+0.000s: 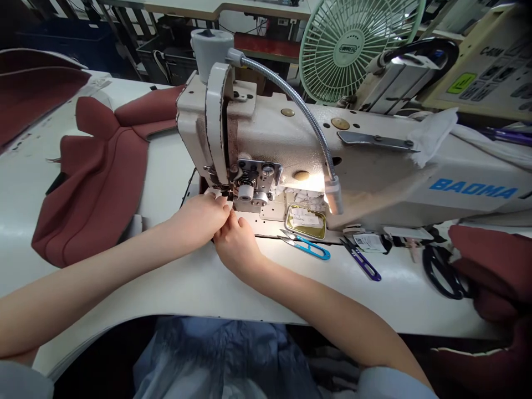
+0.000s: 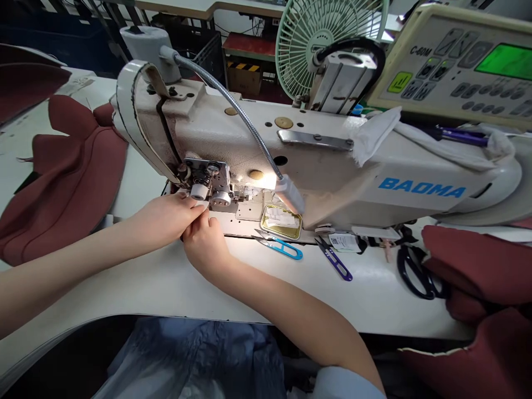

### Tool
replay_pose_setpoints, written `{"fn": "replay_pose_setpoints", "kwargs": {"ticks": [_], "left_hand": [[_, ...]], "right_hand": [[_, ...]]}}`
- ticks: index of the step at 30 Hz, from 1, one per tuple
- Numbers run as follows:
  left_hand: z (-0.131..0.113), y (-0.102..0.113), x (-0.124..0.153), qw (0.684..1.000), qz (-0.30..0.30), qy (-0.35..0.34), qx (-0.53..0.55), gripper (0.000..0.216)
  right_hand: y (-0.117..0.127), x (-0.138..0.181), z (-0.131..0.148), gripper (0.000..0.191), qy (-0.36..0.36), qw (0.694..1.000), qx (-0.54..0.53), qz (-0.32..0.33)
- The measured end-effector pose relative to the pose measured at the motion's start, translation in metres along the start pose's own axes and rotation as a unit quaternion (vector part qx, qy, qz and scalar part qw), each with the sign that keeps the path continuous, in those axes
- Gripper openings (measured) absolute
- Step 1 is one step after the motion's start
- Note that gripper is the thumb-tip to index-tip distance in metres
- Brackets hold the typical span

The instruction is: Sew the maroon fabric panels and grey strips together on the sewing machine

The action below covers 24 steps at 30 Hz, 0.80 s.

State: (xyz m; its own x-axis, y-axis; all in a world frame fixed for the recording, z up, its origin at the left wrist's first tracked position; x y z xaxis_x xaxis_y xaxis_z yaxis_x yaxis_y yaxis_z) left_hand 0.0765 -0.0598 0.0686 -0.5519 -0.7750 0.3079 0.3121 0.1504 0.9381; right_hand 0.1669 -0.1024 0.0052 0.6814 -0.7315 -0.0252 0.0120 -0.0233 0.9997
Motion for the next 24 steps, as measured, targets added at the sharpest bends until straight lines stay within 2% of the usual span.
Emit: {"fn": "replay_pose_setpoints", "kwargs": {"ticks": [4, 7, 14, 18, 21, 24], "left_hand": [[0.005, 0.004, 0.006, 1.000, 0.000, -0.021, 0.021, 0.022], [0.005, -0.003, 0.006, 0.999, 0.003, -0.014, 0.031, 0.021], [0.004, -0.023, 0.007, 0.998, -0.062, -0.027, -0.007, 0.024], [0.010, -0.024, 0.010, 0.997, -0.061, -0.048, -0.014, 0.025], [0.011, -0.027, 0.011, 0.996, -0.065, -0.059, 0.003, 0.029], [0.012, -0.035, 0.010, 0.995, -0.094, -0.040, 0.007, 0.030]], "right_hand": [[0.000, 0.007, 0.007, 0.039, 0.006, 0.999, 0.003, -0.033], [0.000, 0.010, 0.009, 0.040, 0.015, 0.999, 0.017, -0.032], [-0.001, 0.002, 0.001, 0.033, 0.016, 1.000, -0.002, 0.011], [0.000, 0.006, -0.003, 0.034, 0.040, 0.999, 0.004, -0.003], [-0.002, 0.007, -0.007, 0.035, 0.027, 0.999, -0.007, -0.019], [-0.008, 0.006, -0.011, 0.032, 0.014, 0.999, -0.022, -0.028]]}}
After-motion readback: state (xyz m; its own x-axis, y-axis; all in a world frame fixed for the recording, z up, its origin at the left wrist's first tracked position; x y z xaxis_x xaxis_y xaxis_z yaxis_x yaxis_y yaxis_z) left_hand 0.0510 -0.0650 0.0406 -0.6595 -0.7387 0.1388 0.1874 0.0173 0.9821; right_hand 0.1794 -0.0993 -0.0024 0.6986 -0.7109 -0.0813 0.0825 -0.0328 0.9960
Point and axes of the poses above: each hand's wrist, its own x-axis away from the middle knuckle, its own y-axis out of the back of the hand, z = x × y, the point moved 2 cm from there along -x, towards the middle knuckle, and after that the axes turned 4 degrees about z, right-handed, at the moved point
